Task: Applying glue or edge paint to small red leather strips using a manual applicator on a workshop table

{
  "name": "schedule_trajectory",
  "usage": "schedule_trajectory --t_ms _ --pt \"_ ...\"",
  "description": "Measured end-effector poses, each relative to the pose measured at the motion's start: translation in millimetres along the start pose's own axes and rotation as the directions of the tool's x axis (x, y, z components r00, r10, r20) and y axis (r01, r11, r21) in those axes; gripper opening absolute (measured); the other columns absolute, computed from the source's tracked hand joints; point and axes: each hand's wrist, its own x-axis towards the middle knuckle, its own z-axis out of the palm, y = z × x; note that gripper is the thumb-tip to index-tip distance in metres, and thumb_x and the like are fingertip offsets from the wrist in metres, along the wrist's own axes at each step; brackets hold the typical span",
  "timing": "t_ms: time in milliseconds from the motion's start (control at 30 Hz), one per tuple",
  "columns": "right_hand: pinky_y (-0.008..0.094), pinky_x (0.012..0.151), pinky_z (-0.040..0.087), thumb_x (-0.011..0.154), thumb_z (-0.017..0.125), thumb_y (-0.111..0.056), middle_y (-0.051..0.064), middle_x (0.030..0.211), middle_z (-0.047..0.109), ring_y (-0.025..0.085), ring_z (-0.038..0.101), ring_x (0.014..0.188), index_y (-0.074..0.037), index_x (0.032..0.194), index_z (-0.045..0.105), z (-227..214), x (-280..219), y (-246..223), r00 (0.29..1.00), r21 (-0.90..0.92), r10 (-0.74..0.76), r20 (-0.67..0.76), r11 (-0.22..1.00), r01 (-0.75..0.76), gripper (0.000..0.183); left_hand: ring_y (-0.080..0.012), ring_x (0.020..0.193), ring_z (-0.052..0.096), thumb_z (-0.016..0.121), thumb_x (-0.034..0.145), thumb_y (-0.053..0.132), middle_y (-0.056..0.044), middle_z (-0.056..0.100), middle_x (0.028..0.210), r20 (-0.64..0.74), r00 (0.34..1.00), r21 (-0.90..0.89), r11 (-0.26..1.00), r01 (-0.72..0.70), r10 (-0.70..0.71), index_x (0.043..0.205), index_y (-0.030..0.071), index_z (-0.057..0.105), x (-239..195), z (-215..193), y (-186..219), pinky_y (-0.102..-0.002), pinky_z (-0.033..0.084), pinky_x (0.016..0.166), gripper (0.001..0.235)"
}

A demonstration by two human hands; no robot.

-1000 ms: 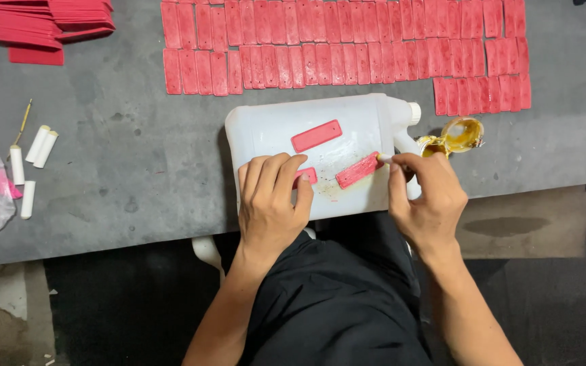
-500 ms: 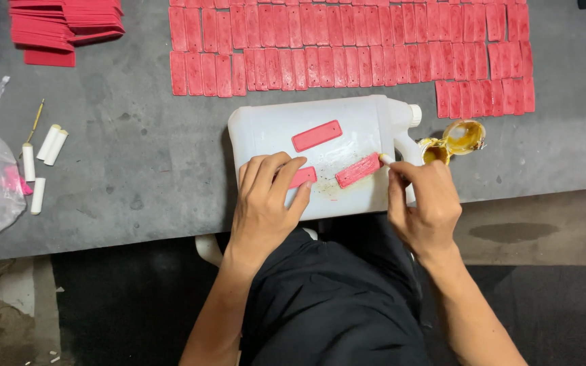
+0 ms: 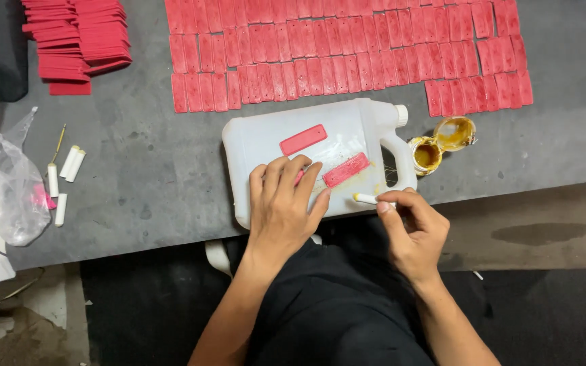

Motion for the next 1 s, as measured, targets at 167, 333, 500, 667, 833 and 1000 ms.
schedule_trajectory --t_ms 167,333,500,667,833,1000 --pt "0.028 0.053 0.041 0.095 0.07 0.002 0.008 0.061 0.046 0.013 0.04 0.057 0.004 0.096 0.074 -14.5 -4.9 8.7 0.996 0.062 0.038 -0.079 0.998 -0.033 0.004 -0.028 0.098 0.058 0.073 0.094 0.024 -0.008 0.065 0.106 -0.048 0.996 0.076 0.995 -0.067 0.071 0.107 0.005 0.072 -4.9 15.3 6.7 -0.046 0.043 0.088 0.022" --pt "0.028 0.055 0.042 0.095 0.072 0.001 0.007 0.061 0.049 0.011 0.041 0.059 0.004 0.096 0.074 -27.3 -8.5 22.8 0.987 0.082 0.099 -0.129 0.993 -0.089 0.004 -0.025 0.092 0.059 0.074 0.093 0.021 -0.004 0.067 0.101 -0.086 0.995 0.11 0.993 -0.038 0.048 0.105 0.009 0.074 -7.9 16.0 15.0 -0.043 0.044 0.086 0.017" --pt "0.026 0.058 0.045 0.096 0.072 0.0 0.007 0.063 0.053 0.011 0.047 0.061 0.004 0.098 0.075 -39.6 -12.4 34.7 0.978 0.089 0.148 -0.147 0.987 -0.135 0.005 -0.0218 0.087 0.064 0.077 0.089 0.01 0.0 0.072 0.09 -0.019 0.993 -0.153 0.982 0.115 -0.119 0.1 0.012 0.076 0.7 6.0 27.5 -0.037 0.045 0.086 0.01" --pt "0.028 0.06 0.049 0.096 0.073 -0.001 0.007 0.066 0.057 0.011 0.053 0.063 0.003 0.1 0.076 -48.8 -15.7 47.9 0.962 0.096 0.199 -0.185 0.978 -0.184 0.006 -0.0232 0.083 0.068 0.076 0.091 0.008 -0.001 0.078 0.088 0.108 0.967 -0.346 0.903 0.255 -0.231 0.098 0.013 0.078 14.4 -3.7 32.2 -0.034 0.05 0.08 0.009" --pt "0.024 0.068 0.052 0.093 0.076 0.001 0.007 0.078 0.066 0.007 0.058 0.07 0.004 0.112 0.071 -44.4 -12.4 47.0 0.949 0.182 0.221 -0.226 0.966 -0.181 0.021 -0.0161 0.072 0.066 0.078 0.086 0.007 -0.007 0.075 0.073 0.32 0.797 -0.334 0.726 0.601 -0.513 0.096 0.012 0.082 22.7 -10.9 40.0 -0.032 0.053 0.07 0.012" --pt "0.031 0.062 0.052 0.092 0.077 0.001 0.011 0.076 0.066 0.02 0.06 0.065 0.003 0.101 0.074 -38.4 9.6 29.8 0.985 0.016 0.002 -0.172 1.0 0.001 0.009 -0.0163 0.068 0.066 0.078 0.084 0.007 -0.01 0.073 0.07 0.305 0.716 -0.236 0.679 0.695 -0.628 0.097 0.012 0.084 21.8 -8.2 49.4 -0.032 0.053 0.068 0.015"
